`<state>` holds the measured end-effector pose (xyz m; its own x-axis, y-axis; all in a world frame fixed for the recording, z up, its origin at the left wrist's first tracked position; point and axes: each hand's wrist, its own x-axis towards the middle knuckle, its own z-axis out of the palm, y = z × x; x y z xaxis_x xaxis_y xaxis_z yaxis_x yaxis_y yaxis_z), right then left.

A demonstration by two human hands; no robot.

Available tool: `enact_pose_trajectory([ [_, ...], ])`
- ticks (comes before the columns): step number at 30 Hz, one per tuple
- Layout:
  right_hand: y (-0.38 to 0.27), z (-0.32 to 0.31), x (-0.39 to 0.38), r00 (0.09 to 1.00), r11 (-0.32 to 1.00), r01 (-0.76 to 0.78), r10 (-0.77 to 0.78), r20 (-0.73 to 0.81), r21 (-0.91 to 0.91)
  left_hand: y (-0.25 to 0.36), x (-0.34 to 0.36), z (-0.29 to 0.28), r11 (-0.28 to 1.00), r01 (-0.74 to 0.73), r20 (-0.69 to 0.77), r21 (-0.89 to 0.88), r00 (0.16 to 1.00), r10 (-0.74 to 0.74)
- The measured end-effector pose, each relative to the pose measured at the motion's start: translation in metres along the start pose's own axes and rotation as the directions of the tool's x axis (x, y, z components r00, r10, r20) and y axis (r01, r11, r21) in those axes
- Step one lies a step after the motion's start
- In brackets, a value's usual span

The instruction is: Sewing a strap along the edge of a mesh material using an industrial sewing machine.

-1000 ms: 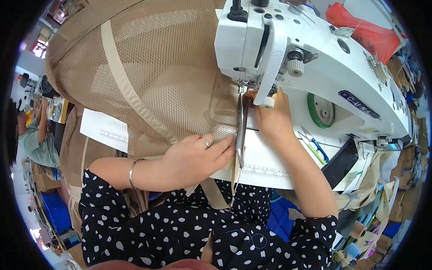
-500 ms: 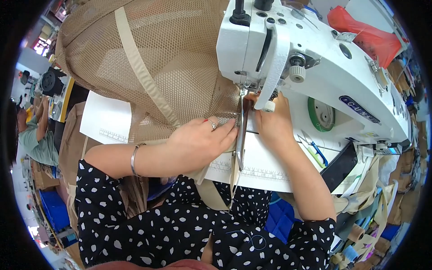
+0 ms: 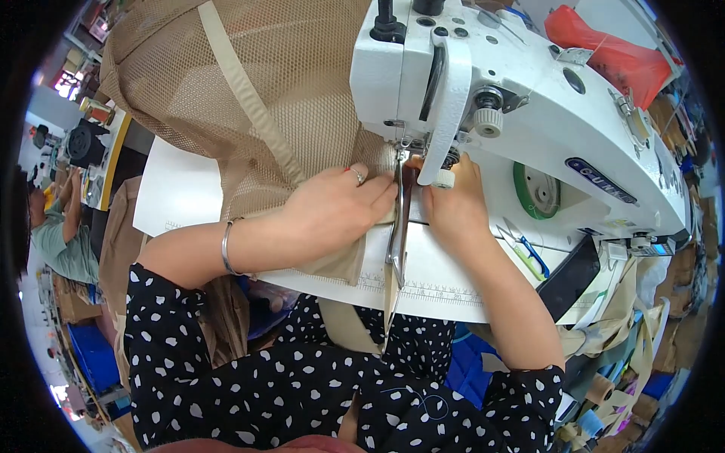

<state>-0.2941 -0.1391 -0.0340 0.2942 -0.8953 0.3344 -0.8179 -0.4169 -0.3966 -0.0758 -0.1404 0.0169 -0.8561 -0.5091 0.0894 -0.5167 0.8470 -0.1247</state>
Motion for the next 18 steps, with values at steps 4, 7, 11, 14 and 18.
enact_pose_trajectory([
  [4, -0.002, -0.001, 0.001, 1.0, 1.0, -0.005, 0.005, -0.01, 0.027, -0.009, 0.005, 0.004, 1.0, -0.003, 0.07, -0.009, 0.998, 0.003],
  [7, -0.002, -0.002, 0.002, 0.999, 0.999, 0.034, -0.033, -0.019, 0.037, -0.014, 0.003, 0.009, 0.992, 0.05, -0.04, -0.117, 0.998, -0.055],
  [11, 0.0, 0.0, 0.001, 0.998, 0.998, 0.043, -0.041, -0.043, 0.036, -0.017, 0.002, 0.008, 0.982, 0.07, -0.06, -0.175, 0.995, -0.081],
  [14, 0.0, 0.0, 0.002, 0.997, 0.996, 0.065, -0.061, -0.051, 0.067, -0.021, 0.003, 0.009, 0.985, 0.065, -0.051, -0.16, 0.996, -0.074],
  [18, 0.002, 0.002, 0.001, 0.995, 0.995, 0.082, -0.078, -0.069, 0.057, -0.024, 0.005, 0.011, 0.983, 0.044, -0.073, -0.178, 0.996, -0.058],
])
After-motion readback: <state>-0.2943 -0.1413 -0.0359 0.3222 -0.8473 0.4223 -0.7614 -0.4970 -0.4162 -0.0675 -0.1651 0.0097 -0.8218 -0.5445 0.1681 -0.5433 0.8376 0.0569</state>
